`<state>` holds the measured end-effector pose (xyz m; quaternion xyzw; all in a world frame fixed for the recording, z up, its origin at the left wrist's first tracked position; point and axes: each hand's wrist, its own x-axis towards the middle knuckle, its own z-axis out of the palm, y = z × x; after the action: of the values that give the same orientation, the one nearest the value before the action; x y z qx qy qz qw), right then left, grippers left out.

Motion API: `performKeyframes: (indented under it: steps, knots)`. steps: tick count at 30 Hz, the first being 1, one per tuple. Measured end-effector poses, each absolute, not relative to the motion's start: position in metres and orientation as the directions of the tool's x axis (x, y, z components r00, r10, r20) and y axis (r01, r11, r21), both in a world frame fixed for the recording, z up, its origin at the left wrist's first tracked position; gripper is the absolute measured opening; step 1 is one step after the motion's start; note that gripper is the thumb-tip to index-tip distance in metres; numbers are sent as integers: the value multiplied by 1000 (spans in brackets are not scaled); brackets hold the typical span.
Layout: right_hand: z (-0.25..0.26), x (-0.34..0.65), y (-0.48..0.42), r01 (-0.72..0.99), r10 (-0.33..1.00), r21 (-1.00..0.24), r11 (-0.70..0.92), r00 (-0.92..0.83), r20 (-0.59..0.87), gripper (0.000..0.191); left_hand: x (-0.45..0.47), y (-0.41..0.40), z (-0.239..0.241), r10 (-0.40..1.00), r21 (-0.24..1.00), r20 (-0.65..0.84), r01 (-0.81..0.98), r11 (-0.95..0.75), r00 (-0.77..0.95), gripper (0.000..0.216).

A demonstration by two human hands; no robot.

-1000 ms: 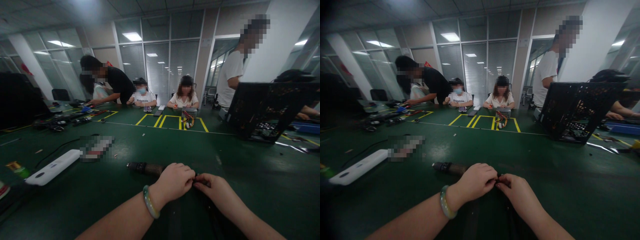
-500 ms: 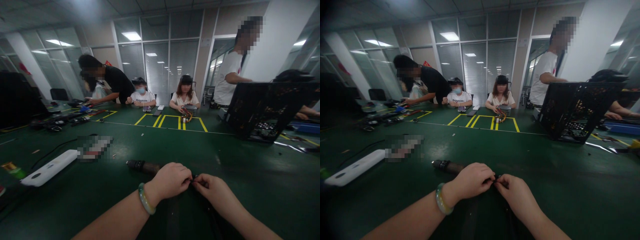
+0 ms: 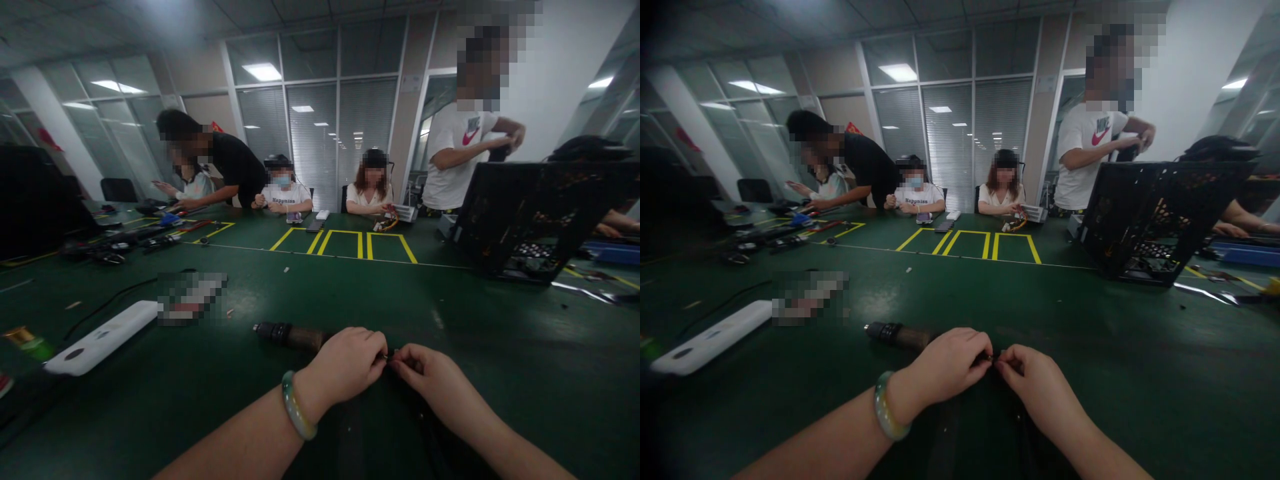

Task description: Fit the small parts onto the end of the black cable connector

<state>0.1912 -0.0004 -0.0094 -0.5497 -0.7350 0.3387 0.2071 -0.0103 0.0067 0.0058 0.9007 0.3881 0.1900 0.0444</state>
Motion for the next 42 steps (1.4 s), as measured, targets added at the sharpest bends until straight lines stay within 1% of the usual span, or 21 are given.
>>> performKeyframes:
  steps: [6, 13, 17, 21, 27, 34, 42]
  knots:
    - [-6, 189, -3, 686, 949, -690, 232, -314, 7, 17, -10, 6, 10, 688, 177, 284, 669, -722, 668, 8]
    - [-1, 189, -4, 687, 942, -683, 246, -336, 1, 17, -10, 4, 16, 673, 122, 268, 669, -733, 689, 5]
    - [1, 188, -4, 687, 941, -689, 231, -337, -21, 19, -11, 4, 15, 709, 135, 264, 703, -698, 654, 11]
    - [-1, 189, -3, 685, 939, -689, 237, -343, -18, 17, -11, 5, 11, 687, 142, 279, 679, -721, 671, 10]
    - [-8, 193, 0, 668, 937, -700, 252, -350, 3, 17, -8, 7, 4, 693, 136, 303, 690, -711, 654, 10]
    - [-6, 194, 3, 682, 932, -664, 306, -357, 64, 15, -7, 10, -3, 694, 118, 321, 699, -705, 645, 11]
    - [-5, 195, 3, 708, 938, -643, 294, -342, 52, 15, -5, 10, -2, 714, 141, 313, 713, -687, 626, 10]
